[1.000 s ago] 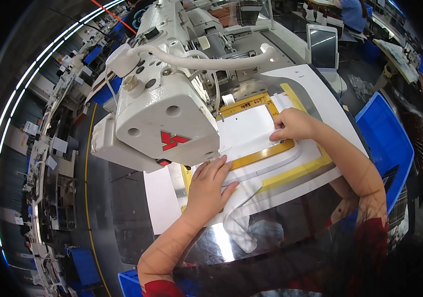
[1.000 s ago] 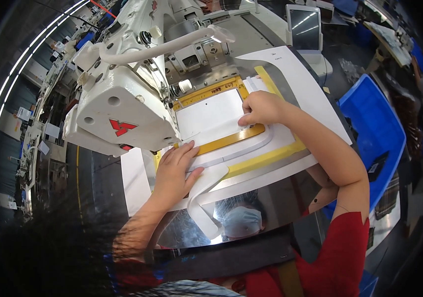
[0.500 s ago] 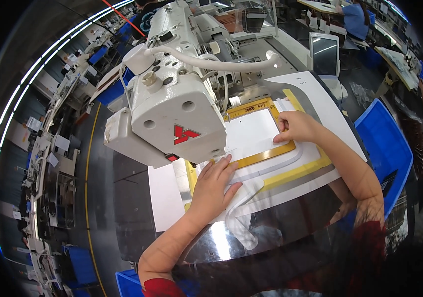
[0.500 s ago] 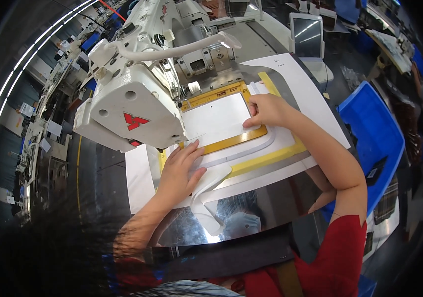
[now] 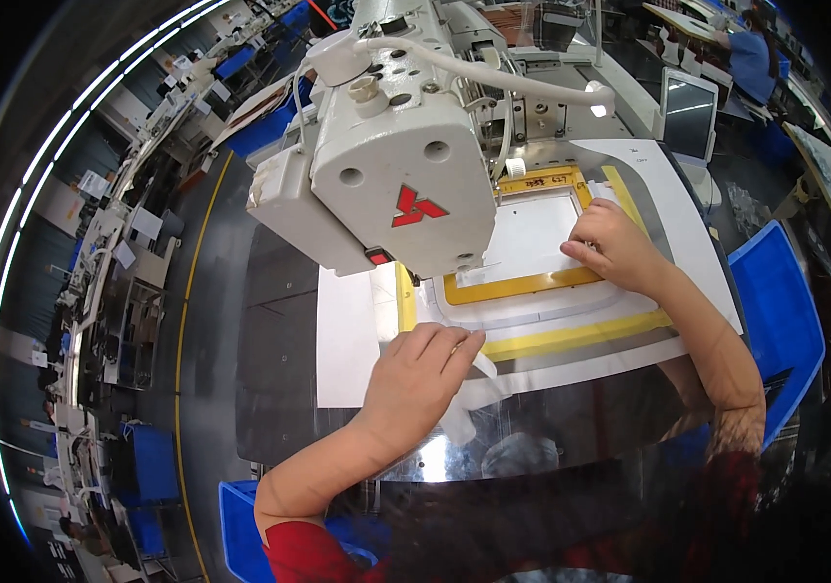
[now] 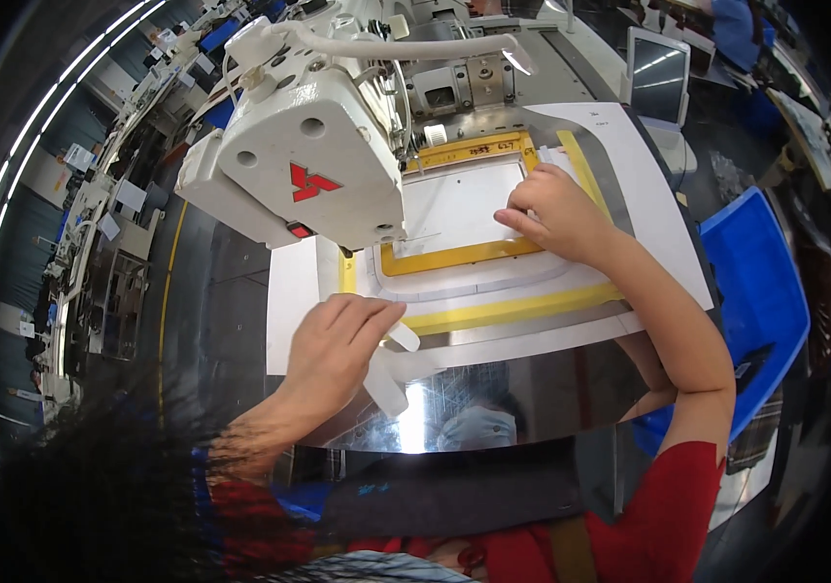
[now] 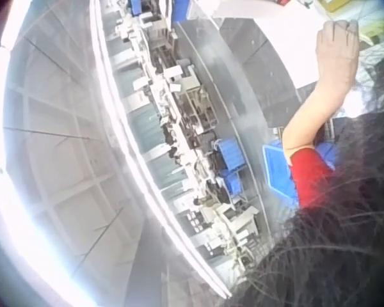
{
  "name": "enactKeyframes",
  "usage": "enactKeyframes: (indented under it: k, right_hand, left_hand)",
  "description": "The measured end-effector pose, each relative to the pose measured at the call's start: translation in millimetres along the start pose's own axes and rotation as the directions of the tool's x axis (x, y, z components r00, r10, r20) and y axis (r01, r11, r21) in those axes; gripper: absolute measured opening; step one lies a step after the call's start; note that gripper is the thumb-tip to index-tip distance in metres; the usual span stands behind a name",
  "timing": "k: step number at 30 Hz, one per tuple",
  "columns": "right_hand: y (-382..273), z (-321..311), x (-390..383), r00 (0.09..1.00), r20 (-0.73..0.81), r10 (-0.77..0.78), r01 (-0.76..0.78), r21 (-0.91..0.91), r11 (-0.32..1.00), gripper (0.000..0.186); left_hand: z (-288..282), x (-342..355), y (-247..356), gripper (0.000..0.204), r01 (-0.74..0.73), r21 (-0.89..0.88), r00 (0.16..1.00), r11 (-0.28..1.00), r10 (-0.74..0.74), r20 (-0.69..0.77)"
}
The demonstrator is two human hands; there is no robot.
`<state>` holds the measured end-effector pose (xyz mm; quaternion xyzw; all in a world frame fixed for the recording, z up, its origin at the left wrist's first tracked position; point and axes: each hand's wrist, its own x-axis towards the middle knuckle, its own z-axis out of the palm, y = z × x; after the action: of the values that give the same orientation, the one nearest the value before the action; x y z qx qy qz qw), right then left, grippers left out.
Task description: Sewing brand labels onto fabric pieces using an industrial sewing machine.
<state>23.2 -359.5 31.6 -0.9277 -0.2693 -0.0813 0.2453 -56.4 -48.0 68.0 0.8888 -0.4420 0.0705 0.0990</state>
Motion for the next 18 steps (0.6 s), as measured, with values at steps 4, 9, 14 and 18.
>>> enactKeyframes:
  k: [4, 9, 14, 18]
  right_hand:
    - [-17.7, 2.5, 1.3, 0.991, -0.099, -0.091, 0.095, 0.034, 0.995, 0.018]
    - [-17.5, 12.2, -0.6, 0.980, -0.160, -0.122, 0.127, 0.025, 0.992, 0.019]
    - [-13.0, 14.7, -0.4, 0.978, -0.176, -0.114, 0.126, 0.056, 0.990, 0.017]
    - [-11.0, 17.5, -3.4, 0.977, -0.178, -0.121, 0.131, 0.051, 0.990, 0.014]
  left_hand:
    - [-10.9, -4.0, 28.5, 0.048, -0.090, 0.243, 0.966, 0.966, 0.145, -0.216]
    - [7.6, 25.1, 29.4, 0.047, -0.300, 0.225, 0.868, 0.927, 0.363, -0.340]
    - [-48.4, 13.7, 10.2, 0.040, -0.194, 0.241, 0.896, 0.951, 0.272, -0.352]
    - [-65.7, 2.6, 20.3, 0.039, -0.095, 0.424, 0.883, 0.901, 0.273, -0.381]
